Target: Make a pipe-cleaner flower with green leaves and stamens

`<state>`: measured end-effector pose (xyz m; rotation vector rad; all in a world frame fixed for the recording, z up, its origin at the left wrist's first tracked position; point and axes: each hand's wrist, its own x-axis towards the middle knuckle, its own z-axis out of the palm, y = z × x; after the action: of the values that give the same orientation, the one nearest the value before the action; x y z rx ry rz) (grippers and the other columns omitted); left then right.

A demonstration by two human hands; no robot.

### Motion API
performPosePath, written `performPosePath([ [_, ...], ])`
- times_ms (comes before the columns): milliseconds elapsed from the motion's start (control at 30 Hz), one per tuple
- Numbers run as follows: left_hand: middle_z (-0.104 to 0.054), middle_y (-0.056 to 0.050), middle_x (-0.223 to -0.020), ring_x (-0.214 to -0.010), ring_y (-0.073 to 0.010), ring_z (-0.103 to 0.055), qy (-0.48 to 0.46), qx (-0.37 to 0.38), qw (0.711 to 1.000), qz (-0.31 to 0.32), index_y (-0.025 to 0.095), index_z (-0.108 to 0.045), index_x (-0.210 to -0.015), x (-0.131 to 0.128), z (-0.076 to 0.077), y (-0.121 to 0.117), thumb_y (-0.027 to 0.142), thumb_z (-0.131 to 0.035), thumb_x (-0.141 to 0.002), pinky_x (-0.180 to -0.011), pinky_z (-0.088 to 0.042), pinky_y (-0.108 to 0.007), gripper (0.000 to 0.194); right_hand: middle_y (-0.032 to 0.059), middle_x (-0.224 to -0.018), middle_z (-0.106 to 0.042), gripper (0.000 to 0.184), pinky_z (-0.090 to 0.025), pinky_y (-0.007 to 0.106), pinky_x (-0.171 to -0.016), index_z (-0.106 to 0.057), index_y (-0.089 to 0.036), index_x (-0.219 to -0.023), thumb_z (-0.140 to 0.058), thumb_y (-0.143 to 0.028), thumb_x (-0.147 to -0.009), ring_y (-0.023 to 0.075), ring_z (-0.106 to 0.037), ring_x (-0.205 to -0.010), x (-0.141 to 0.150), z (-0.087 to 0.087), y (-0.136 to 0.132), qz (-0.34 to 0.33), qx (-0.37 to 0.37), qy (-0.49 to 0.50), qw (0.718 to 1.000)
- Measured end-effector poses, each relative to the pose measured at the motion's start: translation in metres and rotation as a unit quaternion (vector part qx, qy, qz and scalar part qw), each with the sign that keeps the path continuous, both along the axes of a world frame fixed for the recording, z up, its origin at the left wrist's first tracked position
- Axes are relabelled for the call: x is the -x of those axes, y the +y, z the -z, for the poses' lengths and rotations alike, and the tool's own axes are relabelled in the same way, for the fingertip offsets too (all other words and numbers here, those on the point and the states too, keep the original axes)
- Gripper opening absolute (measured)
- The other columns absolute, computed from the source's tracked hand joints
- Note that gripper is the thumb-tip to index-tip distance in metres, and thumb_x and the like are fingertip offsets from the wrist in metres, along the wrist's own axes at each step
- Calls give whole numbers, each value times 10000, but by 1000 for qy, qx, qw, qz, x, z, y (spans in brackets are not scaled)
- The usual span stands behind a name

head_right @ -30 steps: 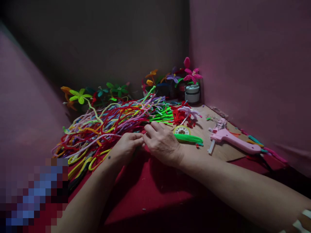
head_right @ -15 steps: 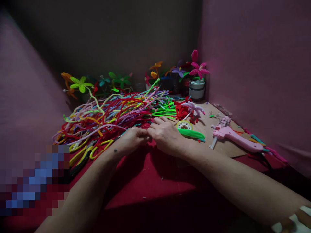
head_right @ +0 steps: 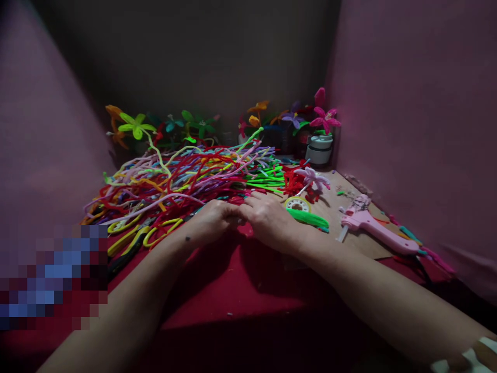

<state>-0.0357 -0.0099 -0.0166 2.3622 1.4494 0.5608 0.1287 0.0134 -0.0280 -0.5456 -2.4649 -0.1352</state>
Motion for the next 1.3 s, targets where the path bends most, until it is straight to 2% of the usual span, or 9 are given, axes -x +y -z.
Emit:
performPosePath([
  [100,-635,9,-631,-569,-105,-503,-3,-21,1000,20,182,-689,-773,-2,0,-1,150,-490,-723,-571,-346,-200,208,40,-644,-569,117,-332,262,-590,-615,-119,-695,-512,-93,-743,129,-470,-623,-3,-9,2,31,153,36,987],
  [167,-603,9,-597,-547,-96,-478,2,-48,998,30,165,-668,-703,-4,-2,-2,153,-496,-735,-552,-331,-198,175,6,-594,-558,61,-326,238,-549,-606,-126,-664,-559,-113,-700,102,-468,-564,-5,-17,6,29,334,61,940],
  [267,-579,-5,-610,-572,-96,-479,-5,-99,994,35,149,-628,-642,-6,-6,-5,146,-497,-751,-562,-335,-197,170,-28,-508,-502,84,-311,222,-481,-584,-121,-621,-630,-189,-633,72,-417,-465,-10,-23,15,-5,590,141,795],
  [400,-590,-26,-669,-643,-115,-511,-64,-151,986,17,157,-617,-683,-8,-9,-8,163,-481,-775,-618,-372,-210,164,-33,-466,-476,137,-286,212,-422,-546,-123,-581,-664,-193,-585,60,-383,-407,-11,-18,22,-71,759,240,601],
  [500,-592,-14,-651,-622,-108,-509,-144,-159,977,-15,162,-616,-691,-10,-7,-8,168,-502,-764,-622,-385,-212,136,-37,-480,-473,92,-239,182,-395,-541,-128,-624,-628,-156,-614,44,-335,-399,-7,-12,21,-96,810,280,506],
  [567,-585,-1,-623,-591,-100,-498,-187,-145,971,-45,162,-620,-690,-11,-6,-8,175,-522,-750,-600,-383,-204,116,-47,-484,-461,77,-195,169,-386,-554,-129,-672,-612,-140,-622,35,-291,-391,-4,-8,19,-102,818,303,478],
  [767,-549,16,-563,-544,-91,-475,-275,-68,952,-116,146,-624,-660,-18,-4,-7,249,-515,-758,-540,-367,-194,179,-49,-496,-500,153,-198,179,-387,-563,-131,-622,-679,-98,-528,34,-319,-399,12,4,12,-91,698,453,548],
  [1033,-569,4,-569,-553,-107,-499,-267,-80,946,-166,150,-615,-643,-19,1,-5,263,-496,-759,-561,-377,-214,201,1,-625,-593,164,-334,225,-470,-657,-140,-711,-706,-186,-561,82,-454,-503,20,11,5,-72,639,503,577],
  [1300,-558,5,-553,-532,-102,-484,-260,-43,953,-150,144,-614,-616,-17,-4,-5,268,-485,-765,-534,-362,-207,232,-6,-600,-551,140,-366,237,-548,-647,-151,-674,-658,-291,-674,97,-466,-559,11,7,3,-76,533,435,722],
])
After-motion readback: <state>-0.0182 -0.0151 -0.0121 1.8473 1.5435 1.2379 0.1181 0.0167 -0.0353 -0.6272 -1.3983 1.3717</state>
